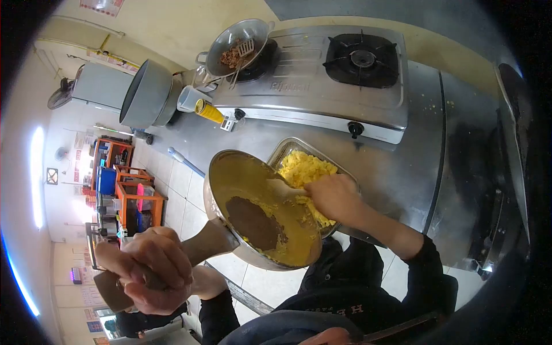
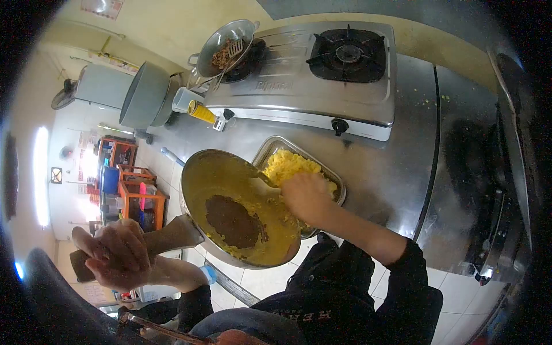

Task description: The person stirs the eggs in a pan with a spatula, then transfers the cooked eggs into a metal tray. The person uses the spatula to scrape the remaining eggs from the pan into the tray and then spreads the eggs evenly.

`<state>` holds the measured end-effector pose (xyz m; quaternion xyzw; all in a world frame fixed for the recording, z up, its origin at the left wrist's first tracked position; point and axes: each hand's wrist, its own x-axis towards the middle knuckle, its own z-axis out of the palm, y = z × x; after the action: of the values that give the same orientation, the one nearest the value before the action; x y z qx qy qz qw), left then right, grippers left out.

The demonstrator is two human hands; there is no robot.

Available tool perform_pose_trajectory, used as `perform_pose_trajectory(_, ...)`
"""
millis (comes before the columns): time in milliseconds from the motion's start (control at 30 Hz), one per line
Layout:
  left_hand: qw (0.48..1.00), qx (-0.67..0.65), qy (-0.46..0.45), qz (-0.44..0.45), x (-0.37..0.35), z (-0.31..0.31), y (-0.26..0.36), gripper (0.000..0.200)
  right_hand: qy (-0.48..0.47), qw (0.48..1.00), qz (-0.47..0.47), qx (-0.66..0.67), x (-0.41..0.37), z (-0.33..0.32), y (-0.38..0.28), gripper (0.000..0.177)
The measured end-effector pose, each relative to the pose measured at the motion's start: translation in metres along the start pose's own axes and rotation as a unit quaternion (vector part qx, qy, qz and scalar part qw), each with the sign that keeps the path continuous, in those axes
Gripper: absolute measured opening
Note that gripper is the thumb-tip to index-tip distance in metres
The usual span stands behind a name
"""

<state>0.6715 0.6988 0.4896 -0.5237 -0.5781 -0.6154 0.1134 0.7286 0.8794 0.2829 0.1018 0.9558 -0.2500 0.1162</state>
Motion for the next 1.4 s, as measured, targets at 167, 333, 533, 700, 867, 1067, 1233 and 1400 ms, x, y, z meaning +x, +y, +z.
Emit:
perform_pose_trajectory(167, 0.988, -0.135, -0.078, 0.021, 0.005, -0.008, -0.004, 0.018, 0.014, 1.0, -0.012, 0.0, -0.018, -0.008, 0.035, 0.018)
perform_pose_trajectory(333, 0.995, 0.029, 0.084, 0.036, -0.007, -0.015, 0.01, 0.029, -0.016, 0.998, -0.049, 0.04, -0.03, -0.017, 0.015, 0.017)
perform_pose_trajectory(533, 0.985, -0.125, -0.078, 0.085, -0.007, -0.017, 0.02, 0.031, -0.022, 0.999, 0.025, -0.003, -0.034, -0.03, 0.037, 0.022)
perform_pose_trajectory(700, 0.979, -0.144, -0.093, 0.114, -0.009, -0.024, 0.018, 0.03, -0.052, 0.997, -0.02, 0.05, -0.048, -0.019, 0.01, 0.022)
perform_pose_trajectory(867, 0.977, -0.16, -0.092, 0.108, -0.016, -0.033, 0.011, 0.031, -0.06, 0.997, 0.041, 0.016, -0.058, -0.022, 0.022, 0.024)
perform_pose_trajectory(1067, 0.977, -0.177, -0.075, 0.087, -0.012, -0.046, 0.006, 0.026, -0.005, 0.999, -0.024, 0.027, -0.042, 0.018, -0.007, 0.025)
perform_pose_trajectory(1233, 0.971, -0.216, -0.027, 0.101, -0.009, -0.093, 0.001, 0.023, 0.039, 0.989, 0.047, 0.134, -0.041, -0.011, 0.008, 0.027)
perform_pose_trajectory(1400, 0.914, -0.361, 0.084, 0.164, -0.002, -0.141, -0.009, 0.021, 0.144, 0.982, -0.036, 0.118, 0.01, -0.01, 0.018, 0.024)
